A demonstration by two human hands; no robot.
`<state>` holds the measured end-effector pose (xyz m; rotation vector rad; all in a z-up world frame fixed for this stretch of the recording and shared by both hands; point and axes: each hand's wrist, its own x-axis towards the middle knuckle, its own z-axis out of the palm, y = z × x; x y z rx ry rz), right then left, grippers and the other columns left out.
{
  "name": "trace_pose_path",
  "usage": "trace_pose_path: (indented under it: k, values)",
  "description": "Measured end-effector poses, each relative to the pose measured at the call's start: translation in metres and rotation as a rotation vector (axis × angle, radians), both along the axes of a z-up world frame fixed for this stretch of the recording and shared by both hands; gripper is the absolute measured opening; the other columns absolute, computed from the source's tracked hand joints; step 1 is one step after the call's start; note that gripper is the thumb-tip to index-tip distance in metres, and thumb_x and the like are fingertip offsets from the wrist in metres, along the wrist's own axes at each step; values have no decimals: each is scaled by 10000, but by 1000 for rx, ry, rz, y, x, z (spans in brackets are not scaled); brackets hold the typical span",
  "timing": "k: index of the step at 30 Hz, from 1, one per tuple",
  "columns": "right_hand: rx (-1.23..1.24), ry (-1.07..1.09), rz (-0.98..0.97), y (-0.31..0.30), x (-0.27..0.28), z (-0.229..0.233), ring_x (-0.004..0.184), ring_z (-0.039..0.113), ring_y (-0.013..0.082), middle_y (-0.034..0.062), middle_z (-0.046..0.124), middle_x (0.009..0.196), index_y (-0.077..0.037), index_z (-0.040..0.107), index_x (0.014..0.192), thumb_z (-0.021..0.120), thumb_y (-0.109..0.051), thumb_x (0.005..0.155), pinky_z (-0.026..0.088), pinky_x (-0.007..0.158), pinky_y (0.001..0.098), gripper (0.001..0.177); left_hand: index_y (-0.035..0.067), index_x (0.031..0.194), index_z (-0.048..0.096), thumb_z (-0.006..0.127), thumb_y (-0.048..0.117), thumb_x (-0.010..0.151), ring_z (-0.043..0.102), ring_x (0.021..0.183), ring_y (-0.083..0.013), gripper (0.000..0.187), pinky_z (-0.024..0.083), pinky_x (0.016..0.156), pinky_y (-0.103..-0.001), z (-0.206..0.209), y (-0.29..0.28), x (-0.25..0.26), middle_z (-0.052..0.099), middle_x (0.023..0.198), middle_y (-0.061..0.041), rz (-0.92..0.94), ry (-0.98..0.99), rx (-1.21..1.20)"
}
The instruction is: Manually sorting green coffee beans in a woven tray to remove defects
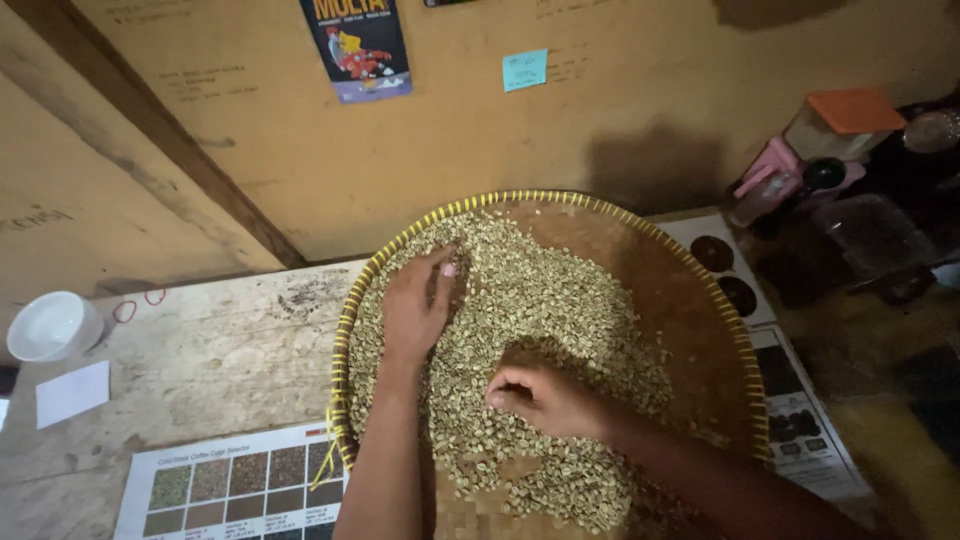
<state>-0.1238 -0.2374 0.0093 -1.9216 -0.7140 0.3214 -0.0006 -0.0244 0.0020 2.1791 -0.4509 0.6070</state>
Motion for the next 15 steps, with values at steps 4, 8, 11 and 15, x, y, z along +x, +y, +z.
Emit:
trace_pose_path:
  k: [4,8,11,15]
  values:
    - [409,444,-52,-2,-4,10,724,594,133,90,670,821,35,681,1034,638,-91,1033,482,625,267,133,155,1250,710,615,251,1045,720,1034,-341,246,529,919,-467,-10,1,5,764,1123,-98,-18,-30,13]
    - [512,586,-106,-8,2,16,715,603,160,158,710,846,95,698,1041,672,-20,985,481,586,254,131,154,1238,717,608,274,1049,723,1038,-334,249,528,925,-459,-12,2,6,768,1107,-95,-14,-14,4]
    - [463,506,-132,-16,12,9,748,632,164,170,751,904,99,737,1050,760,-7,912,519,607,262,175,150,1237,722,595,295,1060,725,1037,-325,262,527,924,-449,4,1,-1,768,1091,-95,-18,-9,14]
    - [285,234,-199,-50,30,-8,848,692,170,123,792,929,-9,820,1002,880,-128,826,576,739,316,221,153,1236,729,623,309,1034,704,1085,-342,277,502,1003,-458,1,-5,0,765,1104,-115,-37,-31,46]
